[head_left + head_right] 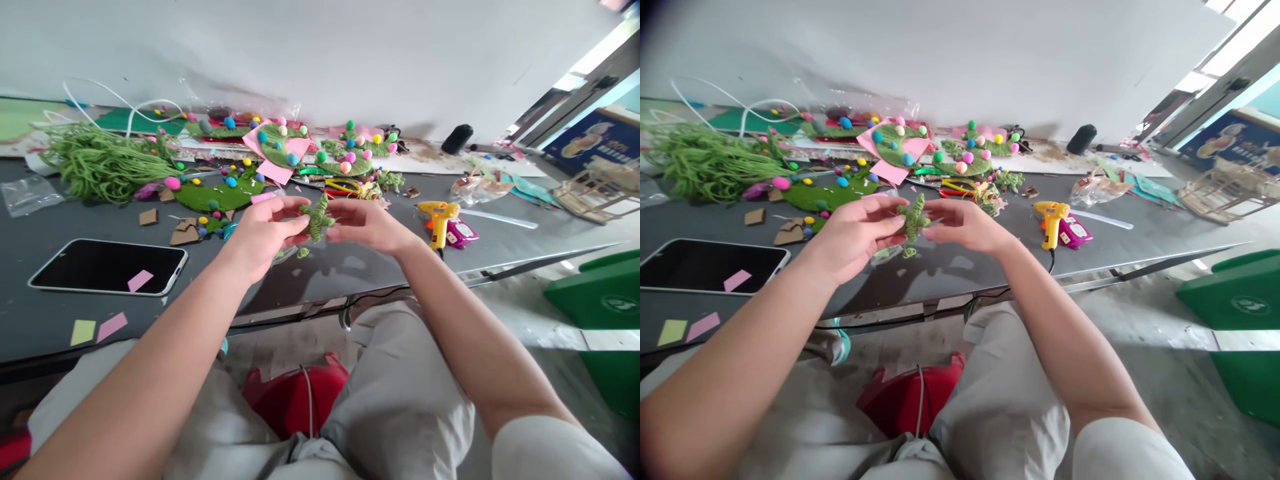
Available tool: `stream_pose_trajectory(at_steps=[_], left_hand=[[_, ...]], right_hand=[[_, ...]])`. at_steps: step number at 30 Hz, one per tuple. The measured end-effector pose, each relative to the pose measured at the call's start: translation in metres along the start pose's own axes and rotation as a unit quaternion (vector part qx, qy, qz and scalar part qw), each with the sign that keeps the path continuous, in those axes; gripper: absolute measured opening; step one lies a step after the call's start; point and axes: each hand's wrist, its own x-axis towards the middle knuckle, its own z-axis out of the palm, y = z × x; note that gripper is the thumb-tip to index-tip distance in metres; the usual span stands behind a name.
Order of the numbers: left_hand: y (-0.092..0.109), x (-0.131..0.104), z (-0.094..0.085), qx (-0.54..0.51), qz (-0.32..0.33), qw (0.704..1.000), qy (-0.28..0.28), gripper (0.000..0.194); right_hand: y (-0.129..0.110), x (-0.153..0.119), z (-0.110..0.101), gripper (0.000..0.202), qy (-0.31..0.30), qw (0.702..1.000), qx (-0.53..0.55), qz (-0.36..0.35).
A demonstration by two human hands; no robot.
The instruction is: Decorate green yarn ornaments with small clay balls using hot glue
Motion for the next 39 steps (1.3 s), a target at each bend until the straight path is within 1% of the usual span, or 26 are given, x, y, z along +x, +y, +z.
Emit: stream_pose_trajectory(at_steps=[2, 4, 9, 12, 14, 17, 19, 22, 23, 24, 25, 26, 27, 28, 29, 30, 31, 32, 33, 34, 35, 37, 39], left_hand=[[-0.003, 0.002, 0.000, 0.006, 0.001, 1.000, 0.005, 0.026], [-0.006, 0.004, 0.000, 0.011, -0.003, 1.000, 0.012, 0.026], [-0.009, 0.006, -0.002, 0.008, -0.020, 1.000, 0.018, 0.023], [-0.005, 0.005, -0.002, -0.014, -0.033, 0.999, 0.012, 0.022], [0.000, 0.003, -0.003, -0.026, -0.040, 0.999, 0.006, 0.021], [0.005, 0.001, -0.004, -0.039, -0.040, 0.998, 0.004, 0.019], [0.006, 0.002, -0.006, -0.052, -0.031, 0.998, 0.005, 0.018], [0.005, 0.002, -0.009, -0.070, -0.017, 0.997, 0.008, 0.019], [0.005, 0.003, -0.009, -0.075, -0.017, 0.997, 0.009, 0.019], [0.004, 0.003, -0.009, -0.079, -0.018, 0.997, 0.010, 0.019], [0.003, 0.004, -0.009, -0.082, -0.022, 0.996, 0.011, 0.019], [0.001, 0.004, -0.009, -0.084, -0.024, 0.996, 0.012, 0.019], [0.000, 0.004, -0.008, -0.086, -0.027, 0.996, 0.012, 0.019], [-0.001, 0.005, -0.007, -0.086, -0.028, 0.996, 0.011, 0.019], [-0.002, 0.005, -0.007, -0.086, -0.027, 0.996, 0.012, 0.019], [-0.003, 0.006, -0.006, -0.086, -0.027, 0.996, 0.012, 0.019], [-0.004, 0.006, -0.005, -0.085, -0.026, 0.996, 0.013, 0.019], [-0.005, 0.006, -0.004, -0.084, -0.027, 0.996, 0.013, 0.018], [-0.005, 0.006, -0.003, -0.082, -0.028, 0.996, 0.013, 0.018], [-0.006, 0.006, -0.002, -0.081, -0.028, 0.996, 0.013, 0.018], [-0.006, 0.005, -0.001, -0.080, -0.029, 0.996, 0.012, 0.018], [-0.005, 0.003, 0.000, -0.077, -0.030, 0.997, 0.012, 0.018], [-0.005, 0.002, 0.001, -0.073, -0.030, 0.997, 0.014, 0.019]], right_hand=[[0.000, 0.003, 0.009, 0.046, 0.045, 0.999, 0.002, -0.010], [-0.001, 0.005, 0.013, 0.039, 0.068, 0.997, -0.011, -0.016], [-0.006, 0.003, 0.012, 0.033, 0.054, 0.998, -0.042, -0.016], [-0.008, -0.002, 0.010, 0.028, 0.046, 0.995, -0.090, -0.028], [-0.009, -0.004, 0.007, 0.025, 0.060, 0.989, -0.133, -0.032], [-0.005, -0.004, -0.004, 0.020, 0.123, 0.971, -0.205, -0.032], [0.001, -0.003, -0.019, 0.015, 0.186, 0.953, -0.239, -0.032], [0.010, -0.003, -0.043, 0.009, 0.276, 0.927, -0.250, -0.037], [0.011, -0.004, -0.048, 0.010, 0.291, 0.923, -0.250, -0.039], [0.010, -0.005, -0.050, 0.014, 0.294, 0.922, -0.249, -0.040], [0.009, -0.006, -0.048, 0.020, 0.276, 0.929, -0.243, -0.038], [0.007, -0.007, -0.042, 0.026, 0.237, 0.944, -0.226, -0.033], [0.004, -0.007, -0.032, 0.033, 0.186, 0.961, -0.205, -0.027], [0.001, -0.007, -0.019, 0.040, 0.109, 0.981, -0.157, -0.013], [-0.001, -0.006, -0.004, 0.049, 0.049, 0.993, -0.109, -0.008], [-0.002, -0.004, 0.010, 0.052, 0.014, 0.996, -0.083, -0.013], [-0.003, -0.001, 0.022, 0.042, 0.014, 0.997, -0.077, -0.018], [-0.002, 0.003, 0.031, 0.029, 0.030, 0.996, -0.081, -0.020], [0.000, 0.007, 0.036, 0.023, 0.056, 0.994, -0.089, -0.020], [0.003, 0.011, 0.036, 0.020, 0.085, 0.991, -0.099, -0.018], [0.006, 0.015, 0.031, 0.018, 0.118, 0.987, -0.107, -0.017], [0.015, 0.020, 0.007, 0.019, 0.197, 0.972, -0.124, -0.017], [0.025, 0.023, -0.025, 0.019, 0.309, 0.940, -0.140, -0.022]])
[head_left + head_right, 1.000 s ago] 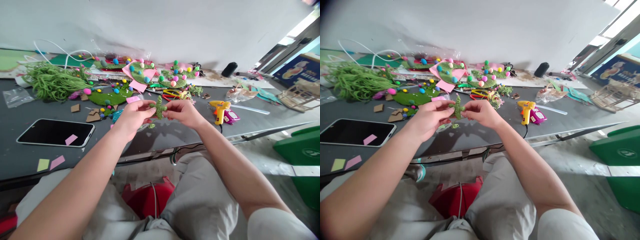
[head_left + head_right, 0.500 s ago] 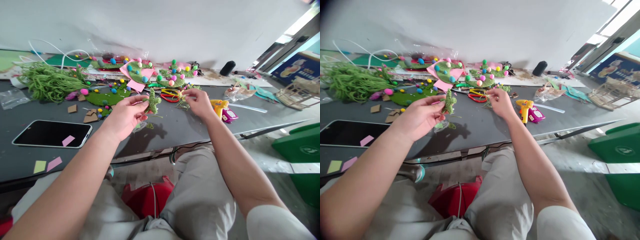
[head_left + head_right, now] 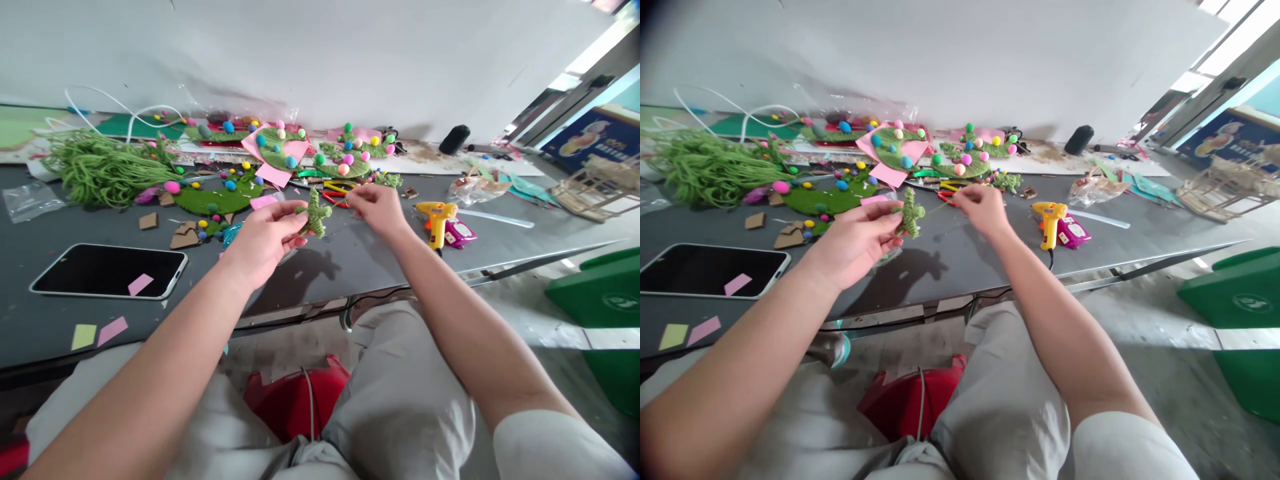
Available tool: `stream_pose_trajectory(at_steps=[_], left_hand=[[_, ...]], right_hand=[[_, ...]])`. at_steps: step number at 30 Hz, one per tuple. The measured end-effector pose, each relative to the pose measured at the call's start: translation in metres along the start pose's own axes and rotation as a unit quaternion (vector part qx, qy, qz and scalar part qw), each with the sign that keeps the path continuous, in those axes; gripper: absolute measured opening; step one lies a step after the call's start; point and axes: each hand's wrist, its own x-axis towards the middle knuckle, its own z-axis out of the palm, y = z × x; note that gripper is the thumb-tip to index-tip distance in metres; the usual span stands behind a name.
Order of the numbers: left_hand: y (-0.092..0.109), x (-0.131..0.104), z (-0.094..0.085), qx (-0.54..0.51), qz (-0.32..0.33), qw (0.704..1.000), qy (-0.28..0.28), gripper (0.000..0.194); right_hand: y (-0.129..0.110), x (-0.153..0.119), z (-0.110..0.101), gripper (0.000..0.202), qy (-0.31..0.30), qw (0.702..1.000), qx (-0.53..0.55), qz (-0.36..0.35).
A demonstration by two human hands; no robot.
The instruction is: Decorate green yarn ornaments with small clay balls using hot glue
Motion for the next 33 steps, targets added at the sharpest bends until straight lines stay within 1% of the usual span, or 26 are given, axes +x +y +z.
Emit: stream_pose_trajectory(at_steps=[2, 3, 4, 5, 6, 8, 11, 12, 13, 14, 15, 16, 18, 20, 21, 23, 26, 28, 30, 33], left_hand=[[0.000, -0.002, 0.001, 0.003, 0.002, 1.000, 0.003, 0.020], [0.000, -0.002, 0.001, 0.004, 0.003, 1.000, 0.005, 0.020], [0.000, -0.003, 0.001, 0.004, 0.004, 1.000, 0.007, 0.020], [0.000, -0.003, 0.001, 0.003, 0.003, 1.000, 0.008, 0.020], [-0.001, -0.003, 0.001, 0.001, 0.002, 1.000, 0.010, 0.020], [-0.002, -0.004, 0.002, -0.002, 0.001, 1.000, 0.008, 0.022], [-0.004, -0.004, 0.003, -0.006, 0.000, 1.000, 0.003, 0.023], [-0.005, -0.004, 0.004, -0.008, 0.002, 1.000, 0.004, 0.022], [-0.006, -0.004, 0.005, -0.010, 0.004, 1.000, 0.008, 0.022], [-0.007, -0.005, 0.007, -0.011, 0.008, 1.000, 0.013, 0.021], [-0.008, -0.005, 0.009, -0.013, 0.010, 1.000, 0.018, 0.022], [-0.010, -0.005, 0.011, -0.014, 0.011, 1.000, 0.022, 0.022], [-0.015, -0.006, 0.014, -0.014, 0.006, 1.000, 0.023, 0.024], [-0.022, -0.009, 0.016, -0.012, 0.000, 1.000, 0.021, 0.025], [-0.025, -0.011, 0.016, -0.011, -0.003, 1.000, 0.022, 0.025], [-0.032, -0.016, 0.014, -0.008, -0.008, 1.000, 0.029, 0.026], [-0.039, -0.025, 0.011, -0.003, -0.011, 0.999, 0.033, 0.028], [-0.042, -0.028, 0.012, -0.005, 0.002, 1.000, 0.029, 0.027], [-0.045, -0.027, 0.016, -0.006, 0.012, 1.000, 0.025, 0.025], [-0.049, -0.024, 0.022, 0.001, 0.009, 1.000, 0.020, 0.024]], right_hand=[[0.018, 0.017, -0.022, 0.016, 0.107, 0.994, -0.017, 0.002], [0.025, 0.023, -0.031, 0.016, 0.141, 0.990, -0.025, 0.002], [0.030, 0.026, -0.038, 0.016, 0.161, 0.986, -0.034, 0.001], [0.034, 0.027, -0.043, 0.015, 0.167, 0.985, -0.044, 0.000], [0.034, 0.026, -0.046, 0.014, 0.159, 0.986, -0.056, -0.002], [0.027, 0.017, -0.047, 0.017, 0.120, 0.989, -0.080, -0.013], [0.001, -0.007, -0.041, 0.026, 0.036, 0.993, -0.098, -0.049], [-0.009, -0.016, -0.037, 0.027, -0.012, 0.994, -0.091, -0.059], [-0.019, -0.024, -0.033, 0.031, -0.092, 0.993, -0.060, -0.053], [-0.027, -0.032, -0.027, 0.040, -0.167, 0.985, -0.023, -0.030], [-0.033, -0.040, -0.022, 0.046, -0.205, 0.979, -0.003, -0.010], [-0.037, -0.046, -0.016, 0.047, -0.217, 0.976, 0.002, 0.003], [-0.040, -0.055, -0.003, 0.045, -0.187, 0.982, 0.002, 0.014], [-0.038, -0.059, 0.006, 0.042, -0.162, 0.987, 0.000, 0.008], [-0.037, -0.060, 0.008, 0.041, -0.163, 0.987, -0.005, 0.001], [-0.035, -0.061, 0.009, 0.037, -0.185, 0.982, -0.032, -0.026], [-0.035, -0.062, 0.005, 0.028, -0.215, 0.971, -0.071, -0.073], [-0.037, -0.064, 0.002, 0.025, -0.216, 0.969, -0.084, -0.087], [-0.038, -0.065, 0.000, 0.022, -0.196, 0.971, -0.105, -0.090], [-0.040, -0.066, -0.002, 0.020, -0.126, 0.973, -0.156, -0.111]])
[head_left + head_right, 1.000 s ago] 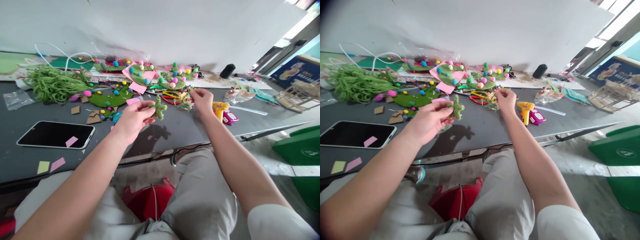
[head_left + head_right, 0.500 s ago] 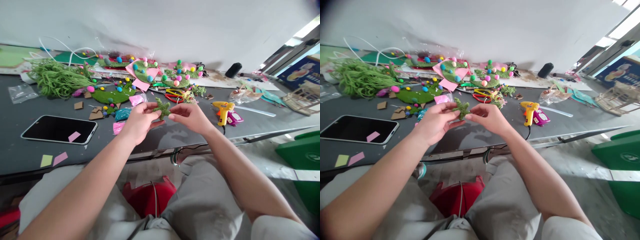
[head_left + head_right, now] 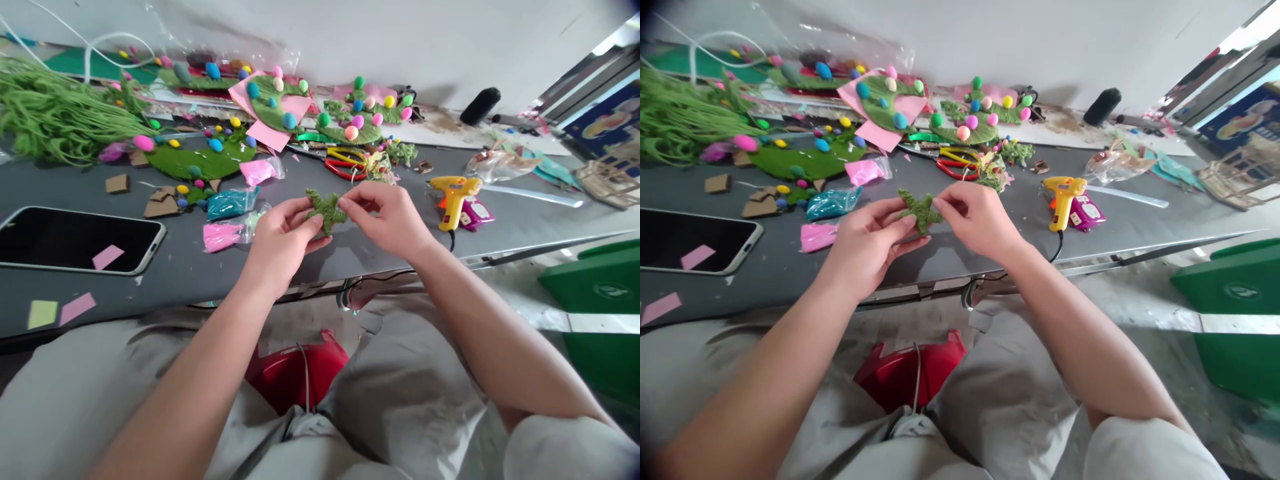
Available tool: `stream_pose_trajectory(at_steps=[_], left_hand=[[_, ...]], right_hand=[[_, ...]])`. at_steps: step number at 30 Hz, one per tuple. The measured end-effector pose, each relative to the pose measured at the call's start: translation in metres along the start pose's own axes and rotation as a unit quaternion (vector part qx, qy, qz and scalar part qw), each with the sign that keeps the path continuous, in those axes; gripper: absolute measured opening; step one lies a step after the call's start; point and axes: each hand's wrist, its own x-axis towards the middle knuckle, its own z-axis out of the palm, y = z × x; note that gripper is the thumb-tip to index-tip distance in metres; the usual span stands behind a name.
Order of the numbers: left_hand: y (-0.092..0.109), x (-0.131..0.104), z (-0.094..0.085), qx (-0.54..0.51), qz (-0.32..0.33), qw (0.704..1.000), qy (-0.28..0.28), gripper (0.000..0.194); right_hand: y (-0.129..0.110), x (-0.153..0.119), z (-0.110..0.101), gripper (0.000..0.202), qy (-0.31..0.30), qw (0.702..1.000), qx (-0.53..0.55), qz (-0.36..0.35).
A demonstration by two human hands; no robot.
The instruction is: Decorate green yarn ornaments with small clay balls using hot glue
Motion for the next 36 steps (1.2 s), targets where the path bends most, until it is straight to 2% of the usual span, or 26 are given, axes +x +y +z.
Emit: stream_pose_trajectory(at_steps=[3, 9, 13, 19, 27, 36], left_hand=[[-0.005, 0.002, 0.001, 0.007, 0.003, 1.000, -0.002, 0.020], [-0.014, 0.004, 0.000, -0.010, 0.017, 1.000, 0.012, 0.018], [-0.016, 0.004, 0.004, -0.013, 0.033, 0.999, 0.027, 0.020], [-0.017, 0.003, 0.007, -0.023, 0.021, 0.999, 0.023, 0.018], [-0.010, 0.003, 0.011, -0.112, -0.067, 0.989, 0.068, 0.015], [-0.010, 0.005, 0.008, -0.118, -0.047, 0.989, 0.081, 0.013]], right_hand=[[0.001, -0.001, -0.001, 0.020, 0.038, 0.998, -0.044, -0.013], [0.007, -0.004, -0.002, 0.023, -0.014, 1.000, 0.014, 0.009], [0.011, -0.005, -0.006, 0.027, -0.011, 0.999, 0.031, 0.029], [0.016, -0.005, -0.011, 0.022, 0.011, 0.999, 0.007, 0.033], [0.014, -0.006, -0.013, 0.022, 0.054, 0.998, 0.029, 0.001], [0.018, -0.003, -0.018, 0.034, 0.118, 0.992, 0.034, -0.003]])
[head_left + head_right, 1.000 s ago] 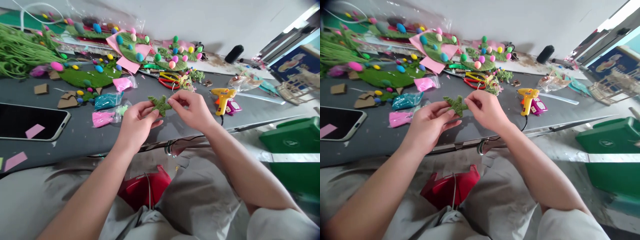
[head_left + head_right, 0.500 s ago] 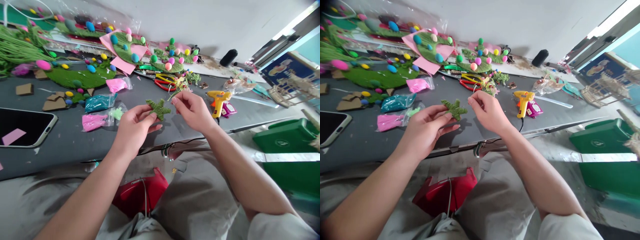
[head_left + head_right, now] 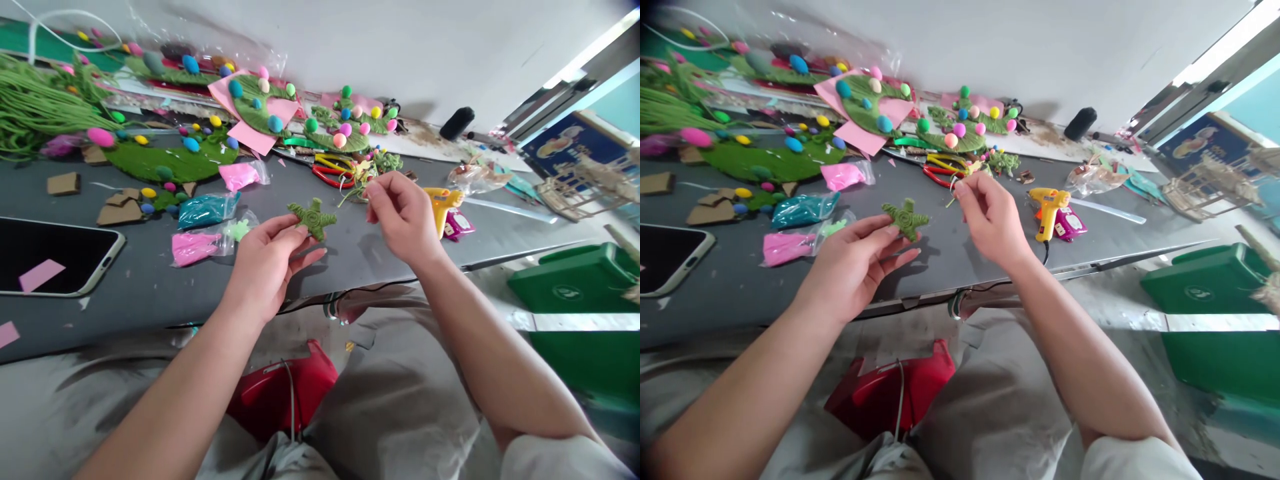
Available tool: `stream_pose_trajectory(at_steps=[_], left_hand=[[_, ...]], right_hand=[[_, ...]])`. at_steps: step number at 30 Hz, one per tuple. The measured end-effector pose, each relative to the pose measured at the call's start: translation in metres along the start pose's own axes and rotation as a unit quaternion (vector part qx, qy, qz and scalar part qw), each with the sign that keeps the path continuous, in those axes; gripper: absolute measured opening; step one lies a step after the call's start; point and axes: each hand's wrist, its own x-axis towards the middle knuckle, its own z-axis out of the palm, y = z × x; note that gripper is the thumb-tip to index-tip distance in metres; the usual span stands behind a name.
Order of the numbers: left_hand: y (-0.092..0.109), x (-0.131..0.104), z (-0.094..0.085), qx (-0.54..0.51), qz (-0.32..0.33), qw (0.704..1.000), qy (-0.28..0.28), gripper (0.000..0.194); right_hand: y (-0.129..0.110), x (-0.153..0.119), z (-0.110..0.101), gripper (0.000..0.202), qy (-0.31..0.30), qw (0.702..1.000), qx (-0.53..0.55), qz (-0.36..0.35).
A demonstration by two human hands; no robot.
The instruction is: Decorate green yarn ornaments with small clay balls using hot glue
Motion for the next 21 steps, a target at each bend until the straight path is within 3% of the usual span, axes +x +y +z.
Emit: stream_pose_trajectory(at_steps=[6, 11, 13, 15, 18, 21], left_hand=[[-0.001, -0.002, 0.001, 0.017, 0.005, 1.000, -0.016, 0.025], [-0.001, -0.003, 0.000, 0.003, 0.010, 1.000, -0.021, 0.026], [0.000, -0.004, 0.000, -0.011, 0.009, 1.000, -0.024, 0.026], [0.001, -0.004, 0.000, -0.023, 0.005, 0.999, -0.025, 0.024], [0.005, -0.004, -0.001, -0.032, -0.004, 0.999, -0.022, 0.022], [0.008, -0.004, -0.003, -0.032, -0.008, 0.999, -0.025, 0.020]], right_hand=[[0.018, 0.016, -0.008, 0.035, 0.097, 0.994, -0.003, 0.041], [0.055, 0.036, -0.015, 0.034, 0.170, 0.981, -0.017, 0.090], [0.071, 0.044, -0.014, 0.023, 0.177, 0.978, -0.018, 0.106], [0.081, 0.049, -0.011, 0.008, 0.151, 0.982, -0.008, 0.111], [0.076, 0.051, -0.006, 0.046, 0.044, 0.994, 0.025, 0.097], [0.048, 0.041, -0.003, 0.044, -0.124, 0.984, 0.103, 0.075]])
